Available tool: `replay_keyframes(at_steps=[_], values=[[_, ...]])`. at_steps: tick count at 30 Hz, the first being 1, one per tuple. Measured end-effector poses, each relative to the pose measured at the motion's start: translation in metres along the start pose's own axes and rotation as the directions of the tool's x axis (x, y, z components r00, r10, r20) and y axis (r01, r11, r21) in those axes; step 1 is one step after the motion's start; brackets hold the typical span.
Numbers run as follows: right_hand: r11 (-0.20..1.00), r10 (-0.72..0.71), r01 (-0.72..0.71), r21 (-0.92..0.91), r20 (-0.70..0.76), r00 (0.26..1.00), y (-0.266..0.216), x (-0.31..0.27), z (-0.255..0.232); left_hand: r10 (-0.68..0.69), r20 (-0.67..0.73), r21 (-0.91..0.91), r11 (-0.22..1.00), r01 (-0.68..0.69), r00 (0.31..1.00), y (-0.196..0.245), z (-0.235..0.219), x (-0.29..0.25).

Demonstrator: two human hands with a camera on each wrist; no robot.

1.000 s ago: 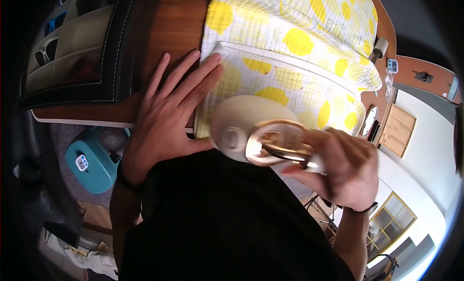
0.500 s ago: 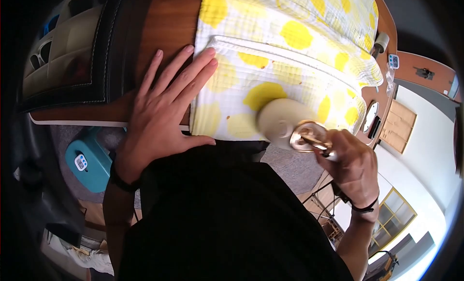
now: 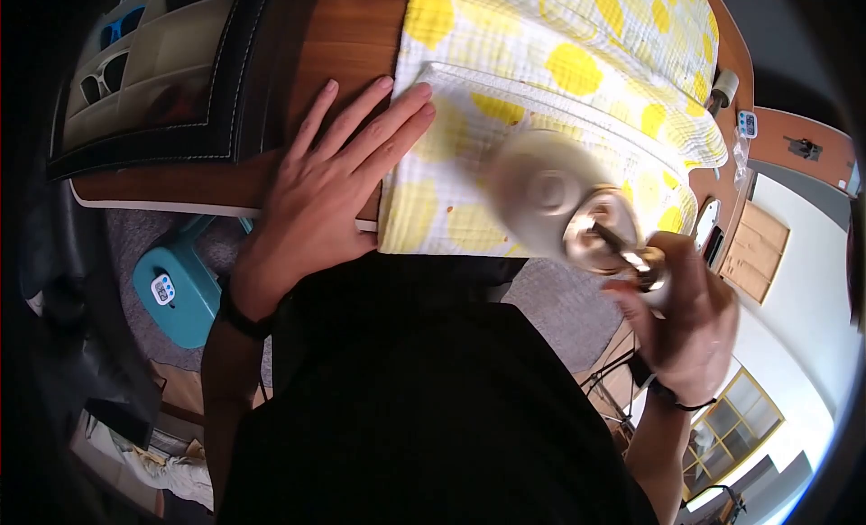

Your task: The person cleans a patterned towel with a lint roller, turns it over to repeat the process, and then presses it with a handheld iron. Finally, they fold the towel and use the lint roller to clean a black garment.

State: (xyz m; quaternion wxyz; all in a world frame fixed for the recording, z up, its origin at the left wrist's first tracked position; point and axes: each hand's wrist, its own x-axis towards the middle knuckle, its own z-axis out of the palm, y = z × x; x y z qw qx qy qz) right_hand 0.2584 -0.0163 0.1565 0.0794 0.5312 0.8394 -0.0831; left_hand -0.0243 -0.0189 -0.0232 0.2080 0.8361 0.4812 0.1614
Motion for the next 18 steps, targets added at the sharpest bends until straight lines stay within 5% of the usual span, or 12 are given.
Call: replay_keyframes(at_steps=[3,6,10,15,18], values=[[0.969,-0.245,0.244,0.023,0.036,0.969,-0.019,0.023,0.016,-0.020,0.004,-0.027,0.999,0.020,1.000,0.003,-0.003,0.000],[0.967,-0.251,0.256,-0.008,0.170,0.953,-0.040,0.031,0.027,-0.019,-0.013,-0.025,1.000,0.019,1.000,0.002,-0.002,0.000],[0.922,-0.373,0.354,0.160,0.113,0.921,-0.032,0.025,0.035,-0.018,-0.025,-0.049,0.999,0.017,1.000,0.001,-0.001,0.000],[0.883,-0.464,0.463,0.080,0.305,0.832,-0.027,0.011,0.024,-0.012,-0.002,0.007,1.000,0.012,1.000,0.001,0.000,0.001],[0.899,-0.438,0.424,0.111,0.251,0.863,-0.011,0.004,0.013,-0.011,0.015,-0.023,1.000,0.011,1.000,0.002,-0.003,0.001]])
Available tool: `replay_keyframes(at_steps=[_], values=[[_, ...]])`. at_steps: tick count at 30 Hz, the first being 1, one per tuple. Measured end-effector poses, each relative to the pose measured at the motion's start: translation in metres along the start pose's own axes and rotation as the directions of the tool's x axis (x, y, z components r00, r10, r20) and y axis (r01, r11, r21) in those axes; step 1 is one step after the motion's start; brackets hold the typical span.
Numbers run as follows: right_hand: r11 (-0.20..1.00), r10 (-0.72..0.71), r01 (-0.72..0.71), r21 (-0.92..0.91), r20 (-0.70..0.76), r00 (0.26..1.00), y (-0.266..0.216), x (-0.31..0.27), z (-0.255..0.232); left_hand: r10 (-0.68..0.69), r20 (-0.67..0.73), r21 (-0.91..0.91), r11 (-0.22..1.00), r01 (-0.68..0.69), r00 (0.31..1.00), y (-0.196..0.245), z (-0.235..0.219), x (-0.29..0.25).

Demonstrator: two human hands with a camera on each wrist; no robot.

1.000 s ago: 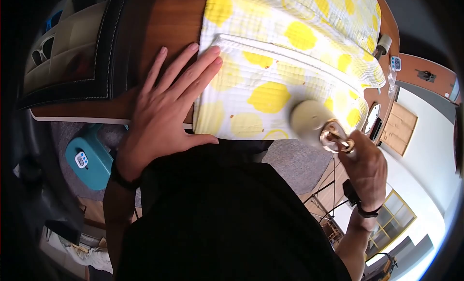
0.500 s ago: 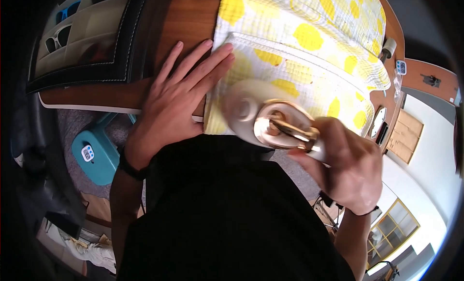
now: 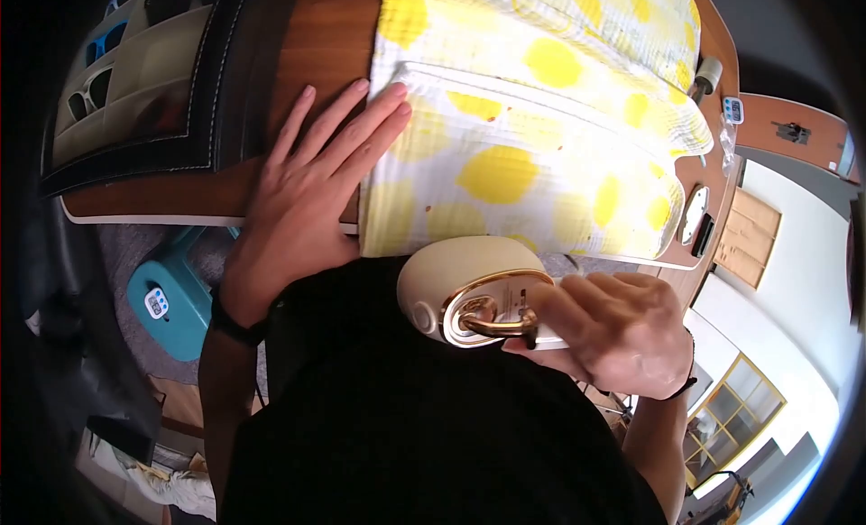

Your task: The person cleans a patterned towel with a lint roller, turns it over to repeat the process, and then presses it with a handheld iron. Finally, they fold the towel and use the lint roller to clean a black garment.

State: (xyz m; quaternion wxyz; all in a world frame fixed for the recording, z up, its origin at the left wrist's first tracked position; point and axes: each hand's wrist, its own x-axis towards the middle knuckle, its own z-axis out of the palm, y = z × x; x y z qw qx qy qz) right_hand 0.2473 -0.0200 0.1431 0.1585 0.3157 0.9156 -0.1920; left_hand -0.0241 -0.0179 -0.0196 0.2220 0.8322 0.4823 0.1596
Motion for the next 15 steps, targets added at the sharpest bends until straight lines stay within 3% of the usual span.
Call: replay_keyframes(at_steps=[2,4,6,9,12,15], values=[[0.997,0.063,-0.061,0.053,-0.041,0.997,0.002,-0.005,0.005,0.009,0.005,-0.025,1.000,-0.008,1.000,0.003,-0.006,0.001],[0.991,0.129,-0.116,0.069,-0.233,0.964,0.007,-0.009,0.018,0.012,0.015,-0.038,0.999,-0.012,1.000,0.004,-0.008,0.001],[0.959,0.283,-0.284,0.009,-0.125,0.951,0.006,-0.014,0.020,0.028,-0.006,0.008,1.000,-0.028,1.000,0.003,-0.002,0.001],[0.917,0.398,-0.393,0.060,-0.131,0.908,0.017,-0.033,0.026,0.033,0.010,0.056,0.998,-0.033,0.999,0.005,-0.005,0.003],[0.827,0.561,-0.557,0.079,-0.183,0.807,0.028,-0.065,0.041,0.033,0.061,0.065,0.997,-0.037,0.998,0.004,-0.008,0.003],[0.653,0.753,-0.752,0.088,-0.180,0.633,0.042,-0.092,0.049,0.027,0.078,0.063,0.998,-0.032,0.997,0.003,-0.004,0.001]])
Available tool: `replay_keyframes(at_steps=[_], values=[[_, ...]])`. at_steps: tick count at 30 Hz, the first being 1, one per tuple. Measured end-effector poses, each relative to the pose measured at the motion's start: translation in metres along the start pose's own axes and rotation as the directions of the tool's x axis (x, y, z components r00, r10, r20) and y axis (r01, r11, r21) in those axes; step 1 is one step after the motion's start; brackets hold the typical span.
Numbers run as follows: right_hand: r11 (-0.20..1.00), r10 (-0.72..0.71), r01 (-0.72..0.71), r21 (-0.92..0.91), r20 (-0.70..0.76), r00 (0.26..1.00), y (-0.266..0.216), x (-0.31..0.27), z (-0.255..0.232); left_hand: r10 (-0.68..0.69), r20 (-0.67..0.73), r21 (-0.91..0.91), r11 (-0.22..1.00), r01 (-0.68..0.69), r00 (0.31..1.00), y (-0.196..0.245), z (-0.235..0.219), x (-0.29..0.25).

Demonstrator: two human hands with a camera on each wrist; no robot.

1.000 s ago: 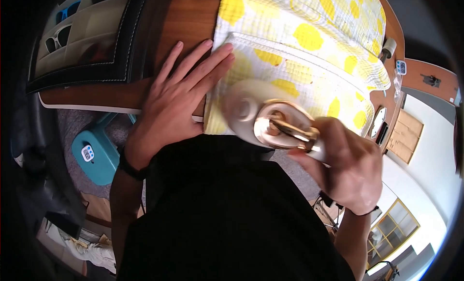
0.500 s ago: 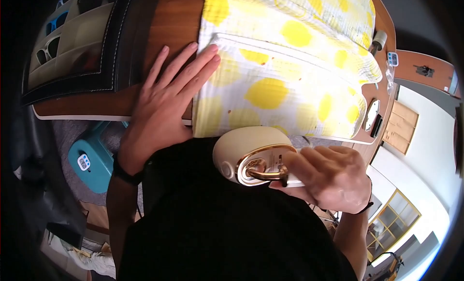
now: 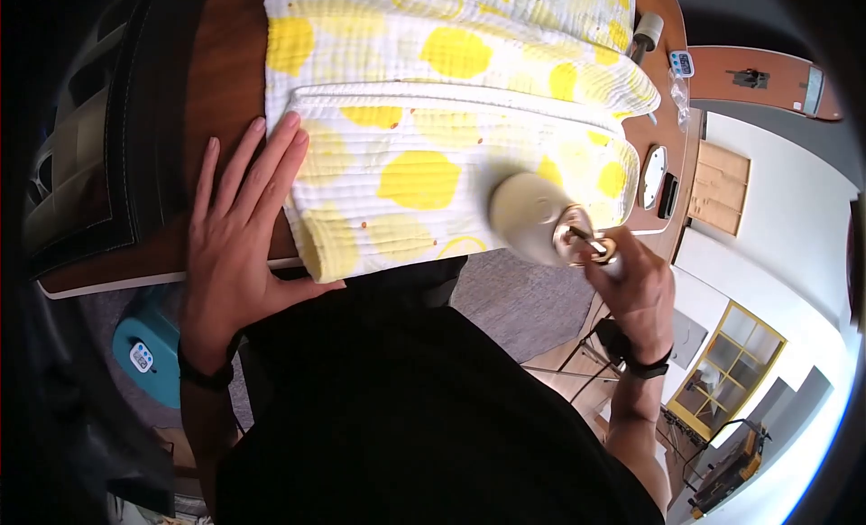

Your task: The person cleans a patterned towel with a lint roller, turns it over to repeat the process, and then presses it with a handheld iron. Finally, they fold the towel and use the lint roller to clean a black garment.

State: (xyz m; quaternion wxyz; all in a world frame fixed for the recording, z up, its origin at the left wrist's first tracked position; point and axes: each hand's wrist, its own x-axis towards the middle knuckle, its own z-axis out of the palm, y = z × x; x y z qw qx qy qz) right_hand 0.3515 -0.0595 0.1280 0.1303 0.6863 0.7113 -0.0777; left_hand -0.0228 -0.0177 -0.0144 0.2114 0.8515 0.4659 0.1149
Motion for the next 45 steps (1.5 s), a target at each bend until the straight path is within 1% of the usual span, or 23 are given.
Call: replay_keyframes(at_steps=[2,3,7,9,13,16,18,19,21,22,23,25,27,29,31,34,35,37,38,39,41,44,45], values=[[0.995,0.101,-0.102,-0.014,-0.050,0.994,0.025,-0.005,0.003,-0.014,0.012,0.011,1.000,0.014,1.000,0.001,0.000,0.001],[0.977,0.210,-0.211,-0.035,-0.032,0.977,0.036,-0.008,0.005,-0.011,0.014,0.011,1.000,0.010,1.000,0.001,0.001,0.001],[0.913,0.407,-0.407,0.013,-0.063,0.911,0.095,-0.021,0.013,-0.030,-0.009,0.005,1.000,0.030,1.000,0.003,0.000,0.001],[0.890,0.456,-0.457,0.000,-0.065,0.888,0.115,-0.028,0.013,-0.016,-0.008,0.012,1.000,0.016,1.000,0.005,0.000,0.002],[0.853,0.476,-0.498,-0.156,-0.159,0.865,0.121,-0.038,0.006,-0.010,-0.034,0.045,0.999,0.012,0.999,0.010,0.001,0.003],[0.871,0.424,-0.456,-0.182,-0.188,0.886,0.111,-0.037,0.003,0.100,-0.048,0.104,0.990,-0.094,0.994,0.019,-0.001,0.001],[0.901,0.434,-0.424,0.097,-0.145,0.889,0.102,-0.033,0.005,0.149,-0.006,0.087,0.985,-0.148,0.989,0.030,-0.006,0.003],[0.900,0.435,-0.424,0.101,-0.145,0.889,0.101,-0.030,0.010,0.201,0.028,0.065,0.977,-0.202,0.979,0.031,-0.006,0.004],[0.893,0.380,-0.335,0.302,-0.105,0.919,0.100,-0.022,0.020,0.193,0.034,0.118,0.974,-0.196,0.981,0.026,0.003,0.004],[0.925,0.351,-0.330,0.188,-0.087,0.932,0.098,-0.017,0.018,0.178,0.026,0.059,0.982,-0.179,0.984,0.022,0.004,0.002],[0.924,0.353,-0.332,0.191,-0.090,0.931,0.104,-0.009,0.020,0.164,0.020,0.003,0.986,-0.164,0.986,0.019,0.005,0.002],[0.949,0.316,-0.312,0.050,-0.211,0.925,0.125,0.004,0.024,0.167,0.024,0.004,0.986,-0.167,0.986,0.017,0.008,0.001],[0.944,0.330,-0.319,0.087,-0.213,0.920,0.132,0.010,0.021,0.158,0.018,0.008,0.987,-0.158,0.987,0.015,0.006,0.000],[0.924,0.370,-0.383,-0.009,-0.237,0.898,0.130,0.017,0.014,0.153,0.035,-0.043,0.987,-0.152,0.988,0.016,0.003,0.000],[0.924,0.362,-0.381,-0.031,-0.246,0.899,0.135,0.020,0.011,0.103,0.004,-0.112,0.988,-0.102,0.995,0.019,-0.004,0.000],[0.908,0.412,-0.416,0.048,-0.278,0.868,0.134,0.020,0.008,0.075,-0.080,-0.217,0.972,-0.091,0.994,0.017,-0.018,-0.001],[0.948,0.313,-0.312,0.065,-0.381,0.870,0.139,0.014,0.017,0.061,-0.070,-0.204,0.976,-0.074,0.996,0.016,-0.019,-0.004],[0.869,0.491,-0.440,0.227,-0.273,0.828,0.119,0.010,0.015,-0.143,-0.192,-0.375,0.925,0.062,0.971,0.011,-0.015,-0.014],[0.844,0.522,-0.455,0.283,-0.245,0.817,0.113,0.010,0.012,-0.165,-0.338,-0.412,0.911,0.013,0.927,0.008,-0.003,-0.010],[0.838,0.520,-0.429,0.337,-0.255,0.816,0.107,0.008,0.011,-0.309,-0.304,-0.450,0.880,0.150,0.901,0.014,-0.003,-0.009],[0.850,0.493,-0.343,0.400,-0.372,0.787,0.102,0.001,0.012,-0.452,-0.307,-0.516,0.819,0.252,0.838,0.023,0.002,0.007],[0.827,0.467,-0.213,0.520,-0.424,0.776,0.078,-0.007,-0.006,-0.444,-0.318,-0.477,0.838,0.263,0.838,0.022,0.005,0.033],[0.805,0.467,-0.214,0.553,-0.369,0.803,0.067,-0.011,-0.017,-0.432,-0.317,-0.438,0.856,0.274,0.844,0.020,0.005,0.037]])
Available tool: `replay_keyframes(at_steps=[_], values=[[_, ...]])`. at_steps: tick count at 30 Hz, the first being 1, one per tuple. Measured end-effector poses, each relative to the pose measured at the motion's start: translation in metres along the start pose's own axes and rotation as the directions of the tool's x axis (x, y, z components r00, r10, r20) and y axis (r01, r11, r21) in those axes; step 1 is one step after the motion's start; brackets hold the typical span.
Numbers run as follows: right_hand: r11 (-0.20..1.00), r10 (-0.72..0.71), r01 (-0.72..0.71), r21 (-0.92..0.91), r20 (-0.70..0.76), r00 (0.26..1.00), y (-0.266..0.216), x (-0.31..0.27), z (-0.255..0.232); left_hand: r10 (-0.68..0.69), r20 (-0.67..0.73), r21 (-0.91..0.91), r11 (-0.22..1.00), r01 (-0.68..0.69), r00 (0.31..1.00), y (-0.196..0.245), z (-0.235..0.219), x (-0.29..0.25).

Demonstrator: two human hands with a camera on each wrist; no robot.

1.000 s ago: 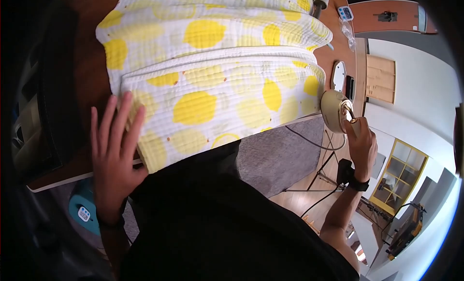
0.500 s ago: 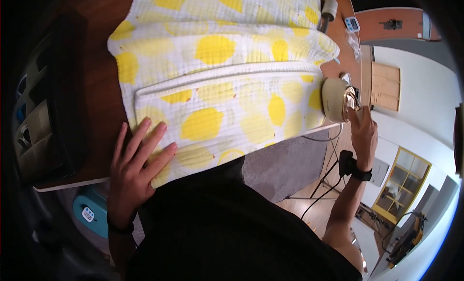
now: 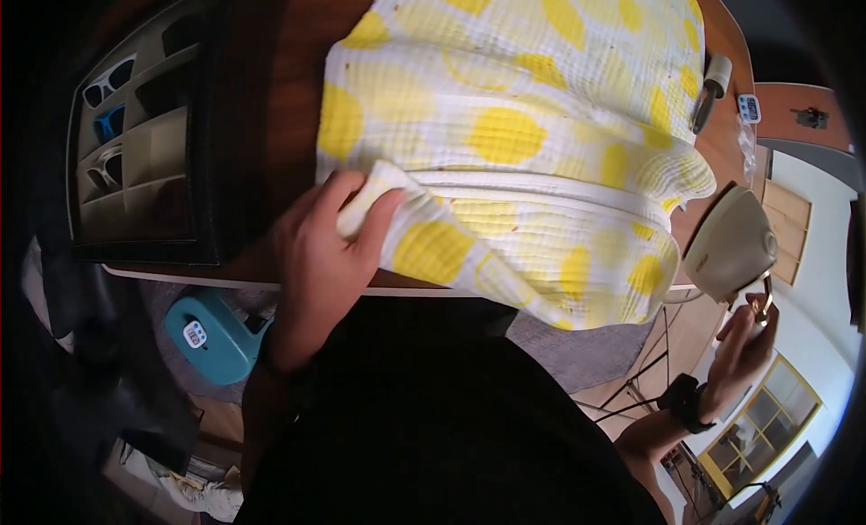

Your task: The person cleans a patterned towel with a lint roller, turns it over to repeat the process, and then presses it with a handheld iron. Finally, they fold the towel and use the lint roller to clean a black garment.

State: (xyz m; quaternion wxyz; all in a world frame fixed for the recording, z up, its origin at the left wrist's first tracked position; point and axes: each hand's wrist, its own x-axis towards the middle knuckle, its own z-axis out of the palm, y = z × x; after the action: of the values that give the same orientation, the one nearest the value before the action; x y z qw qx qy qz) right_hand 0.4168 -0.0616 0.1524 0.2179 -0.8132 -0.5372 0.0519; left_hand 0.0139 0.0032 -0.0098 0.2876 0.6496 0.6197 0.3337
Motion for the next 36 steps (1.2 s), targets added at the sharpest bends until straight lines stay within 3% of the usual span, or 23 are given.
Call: replay_keyframes(at_steps=[2,5,6,8,10,13,15,20,22,24,26,27,29,33,34,36], values=[[0.993,-0.115,0.115,0.004,-0.015,0.993,-0.023,-0.009,0.002,-0.016,0.020,0.000,1.000,0.016,1.000,-0.002,0.001,0.005],[0.936,-0.353,0.349,0.049,0.132,0.926,-0.045,-0.014,0.013,-0.038,0.052,-0.049,0.998,0.040,0.998,-0.001,-0.003,0.007],[0.930,-0.364,0.343,0.128,0.211,0.907,-0.062,-0.017,0.025,-0.048,0.058,-0.088,0.995,0.053,0.997,-0.001,-0.005,0.006],[0.801,-0.589,0.587,0.117,0.326,0.739,-0.091,-0.014,0.046,-0.058,0.072,-0.099,0.993,0.065,0.996,0.000,-0.008,0.004],[0.727,-0.646,0.673,0.132,0.462,0.608,-0.116,-0.010,0.059,-0.076,0.077,-0.112,0.990,0.085,0.994,-0.001,-0.011,-0.002],[0.625,-0.725,0.770,0.128,0.462,0.512,-0.137,-0.008,0.083,-0.125,0.073,-0.185,0.973,0.137,0.989,-0.007,-0.010,-0.012],[0.566,-0.762,0.815,0.126,0.459,0.458,-0.145,-0.009,0.096,-0.070,0.110,-0.114,0.990,0.082,0.991,-0.011,-0.011,-0.017],[0.534,-0.771,0.834,0.142,0.486,0.411,-0.160,-0.013,0.117,0.010,0.095,-0.186,0.983,0.008,0.995,-0.021,-0.007,-0.023],[0.605,-0.716,0.793,0.072,0.485,0.502,-0.167,-0.014,0.125,-0.031,0.057,-0.380,0.924,0.050,0.998,-0.022,-0.004,-0.025],[0.620,-0.702,0.783,0.057,0.485,0.521,-0.173,-0.013,0.128,-0.107,0.058,-0.476,0.871,0.121,0.993,-0.012,-0.009,-0.026],[0.578,-0.701,0.815,0.044,0.539,0.467,-0.180,-0.007,0.124,-0.168,0.075,-0.507,0.842,0.182,0.983,-0.011,-0.012,-0.027],[0.579,-0.698,0.814,0.043,0.542,0.468,-0.184,-0.004,0.118,-0.134,0.046,-0.459,0.878,0.140,0.990,-0.014,-0.010,-0.028],[0.514,-0.707,0.855,0.067,0.597,0.378,-0.193,0.001,0.106,-0.102,0.021,-0.409,0.907,0.102,0.995,-0.018,-0.009,-0.029],[0.495,-0.720,0.862,0.109,0.607,0.337,-0.197,0.000,0.117,-0.123,0.062,-0.446,0.884,0.137,0.991,-0.025,-0.014,-0.034],[0.548,-0.674,0.829,0.112,0.645,0.359,-0.193,-0.003,0.127,-0.120,0.069,-0.463,0.875,0.138,0.990,-0.027,-0.015,-0.036],[0.537,-0.657,0.841,0.067,0.658,0.367,-0.195,-0.004,0.122,-0.134,0.010,-0.468,0.875,0.124,0.991,-0.025,-0.016,-0.041]])
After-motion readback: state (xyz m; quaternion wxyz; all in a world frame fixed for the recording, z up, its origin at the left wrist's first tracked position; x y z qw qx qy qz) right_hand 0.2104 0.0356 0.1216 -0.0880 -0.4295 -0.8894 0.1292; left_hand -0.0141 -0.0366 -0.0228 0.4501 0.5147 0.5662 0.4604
